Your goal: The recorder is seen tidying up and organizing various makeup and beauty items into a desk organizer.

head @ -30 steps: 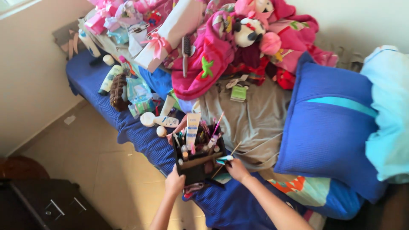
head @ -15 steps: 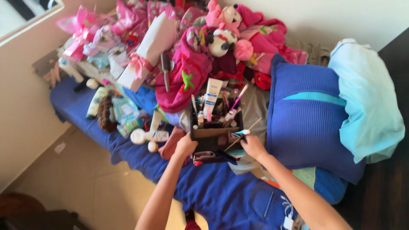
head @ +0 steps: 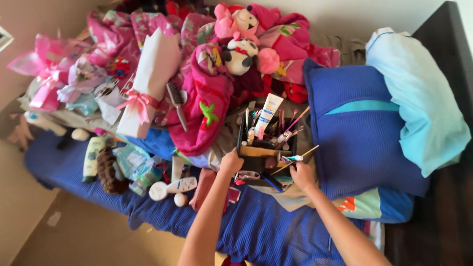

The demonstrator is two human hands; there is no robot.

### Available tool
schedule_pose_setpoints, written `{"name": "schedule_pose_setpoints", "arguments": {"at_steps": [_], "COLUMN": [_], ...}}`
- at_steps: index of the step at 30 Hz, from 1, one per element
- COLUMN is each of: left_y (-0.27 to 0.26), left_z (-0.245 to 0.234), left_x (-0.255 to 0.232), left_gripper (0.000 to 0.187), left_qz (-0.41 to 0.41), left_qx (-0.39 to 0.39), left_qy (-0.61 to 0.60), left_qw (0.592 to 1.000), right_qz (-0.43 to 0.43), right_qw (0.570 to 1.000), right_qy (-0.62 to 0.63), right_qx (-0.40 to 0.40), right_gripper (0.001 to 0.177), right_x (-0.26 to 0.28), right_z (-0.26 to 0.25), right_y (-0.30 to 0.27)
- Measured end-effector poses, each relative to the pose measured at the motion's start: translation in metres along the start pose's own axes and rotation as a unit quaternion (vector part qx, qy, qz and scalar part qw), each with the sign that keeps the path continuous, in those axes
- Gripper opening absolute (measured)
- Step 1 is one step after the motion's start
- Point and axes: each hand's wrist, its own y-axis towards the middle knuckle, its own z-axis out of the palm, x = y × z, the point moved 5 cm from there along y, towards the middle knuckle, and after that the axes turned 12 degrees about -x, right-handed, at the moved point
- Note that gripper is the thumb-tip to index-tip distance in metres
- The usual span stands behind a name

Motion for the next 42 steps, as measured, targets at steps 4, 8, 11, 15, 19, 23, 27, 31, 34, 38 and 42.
{"name": "schedule_pose_setpoints", "arguments": {"at_steps": [4, 8, 11, 15, 19, 23, 27, 31, 34, 38, 42], "left_y": [0.016, 0.005, 0.011, 0.018, 0.018, 0.031, 0.04, 0.061, 0.098, 0.154, 0.189], "left_z": [0.032, 0.048, 0.058, 0.09, 0.1, 0.102, 0.076, 0.089, 0.111, 0.129, 0.155], "left_x": [0.007, -0.019, -0.034, -0.058, -0.089, -0.094, -0.09, -0.051, -0.017, -0.007, -0.01], "left_gripper": [0.066, 0.072, 0.074, 0.074, 0.077, 0.075, 0.099, 0.106, 0.094, 0.125, 0.105], "left_qz": [0.014, 0.028, 0.018, 0.043, 0.044, 0.043, 0.01, -0.04, -0.061, -0.107, 0.033], "left_qx": [0.016, 0.015, 0.023, 0.031, 0.036, 0.057, 0.185, 0.44, 0.43, 0.326, 0.079], "left_qy": [0.004, -0.032, -0.026, -0.026, -0.036, -0.013, -0.051, -0.1, -0.165, -0.125, -0.083], "left_qw": [1.0, 0.999, 0.999, 0.998, 0.998, 0.997, 0.981, 0.892, 0.885, 0.931, 0.993], "right_qz": [0.005, 0.031, 0.059, 0.064, 0.095, 0.095, 0.098, 0.11, 0.124, 0.154, 0.179], "right_qw": [1.0, 0.998, 0.997, 0.997, 0.991, 0.994, 0.993, 0.992, 0.99, 0.985, 0.982], "right_qy": [-0.009, -0.055, -0.038, -0.035, -0.092, -0.04, -0.044, -0.026, -0.035, -0.052, -0.027], "right_qx": [-0.01, 0.01, 0.016, -0.016, -0.004, -0.031, -0.045, -0.049, -0.055, -0.056, -0.052], "right_gripper": [0.025, 0.026, 0.026, 0.025, 0.026, 0.025, 0.024, 0.022, 0.02, 0.021, 0.025], "right_x": [-0.022, -0.03, -0.032, -0.056, -0.082, -0.083, -0.076, -0.07, -0.068, -0.051, -0.052], "right_z": [-0.004, -0.031, -0.044, -0.065, -0.075, -0.076, -0.073, -0.075, -0.075, -0.08, -0.083], "right_y": [0.006, 0.013, 0.021, 0.026, 0.031, 0.025, 0.013, 0.003, -0.003, 0.004, 0.007]}}
